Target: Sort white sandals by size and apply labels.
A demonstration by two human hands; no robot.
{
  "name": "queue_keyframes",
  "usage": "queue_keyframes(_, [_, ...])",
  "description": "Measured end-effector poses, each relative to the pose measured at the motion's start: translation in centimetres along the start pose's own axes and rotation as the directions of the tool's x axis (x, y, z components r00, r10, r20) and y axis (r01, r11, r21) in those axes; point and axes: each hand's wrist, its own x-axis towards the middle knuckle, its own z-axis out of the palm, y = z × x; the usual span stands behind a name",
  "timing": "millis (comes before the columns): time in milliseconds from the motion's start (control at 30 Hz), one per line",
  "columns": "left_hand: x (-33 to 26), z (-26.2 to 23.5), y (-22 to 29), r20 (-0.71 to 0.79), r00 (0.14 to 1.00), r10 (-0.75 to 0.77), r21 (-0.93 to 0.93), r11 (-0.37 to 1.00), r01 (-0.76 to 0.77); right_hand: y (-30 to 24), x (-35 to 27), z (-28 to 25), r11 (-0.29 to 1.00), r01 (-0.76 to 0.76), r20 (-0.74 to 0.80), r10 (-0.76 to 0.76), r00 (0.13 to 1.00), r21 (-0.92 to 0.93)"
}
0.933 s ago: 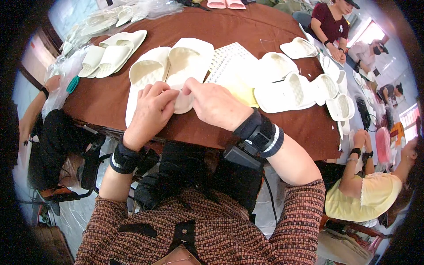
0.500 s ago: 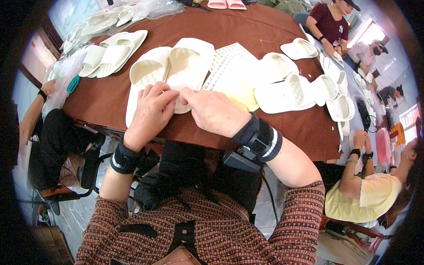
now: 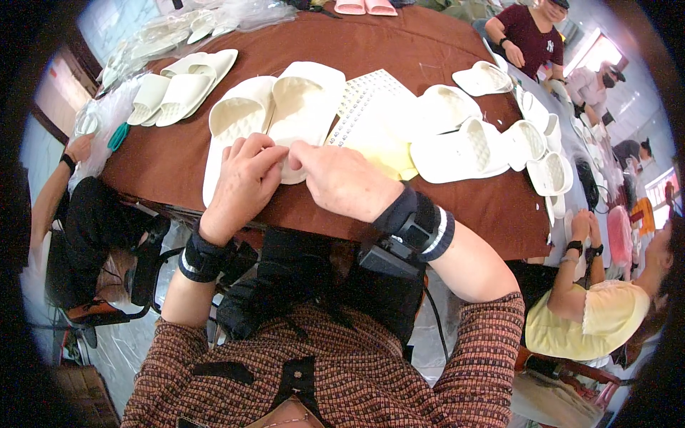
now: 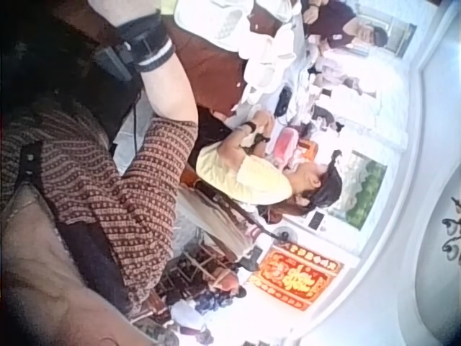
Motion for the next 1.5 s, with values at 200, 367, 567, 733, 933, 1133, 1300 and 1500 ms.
queue_keyframes(200, [-0.2, -0.1, -0.1, -0.002, 1.0, 0.001, 0.007, 1.0, -0.001, -0.3, 0.2, -0.6, 1.0, 0.023, -0.02, -0.023, 1.0, 0.015])
queue_keyframes(367, [0.0, -0.1, 0.1, 0.0, 1.0, -0.003, 0.003, 1.0, 0.003, -0.1, 0.1, -0.2, 0.999, 0.018, -0.018, -0.018, 1.0, 0.033])
queue_keyframes(567, [-0.1, -0.1, 0.0, -0.009, 1.0, -0.009, -0.003, 1.0, 0.009, -0.2, 0.2, -0.4, 0.999, 0.032, -0.035, -0.03, 0.999, 0.04])
queue_keyframes(733, [0.0, -0.1, 0.0, -0.014, 1.0, -0.003, -0.004, 1.0, 0.003, -0.3, 0.2, -0.7, 1.0, 0.024, 0.009, -0.025, 1.0, 0.003])
queue_keyframes(933, [-0.1, -0.1, 0.1, -0.004, 1.0, -0.006, 0.003, 1.0, 0.006, 0.3, -0.1, -0.8, 0.995, 0.053, -0.048, -0.049, 0.998, 0.08])
queue_keyframes(1133, [-0.1, 0.0, -0.1, -0.022, 1.0, 0.014, -0.001, 1.0, -0.014, -0.5, 0.0, -1.5, 0.998, 0.023, 0.022, -0.025, 0.999, 0.052])
queue_keyframes(1300, [-0.1, 0.1, 0.0, -0.017, 1.0, 0.008, -0.01, 1.0, -0.009, -0.3, -0.1, -1.5, 0.998, 0.045, -0.004, -0.045, 0.999, 0.042])
queue_keyframes(1500, [-0.1, -0.1, 0.0, -0.015, 1.0, 0.006, 0.002, 1.0, -0.006, -0.1, -0.1, -1.5, 0.999, 0.025, 0.003, -0.025, 1.0, 0.029])
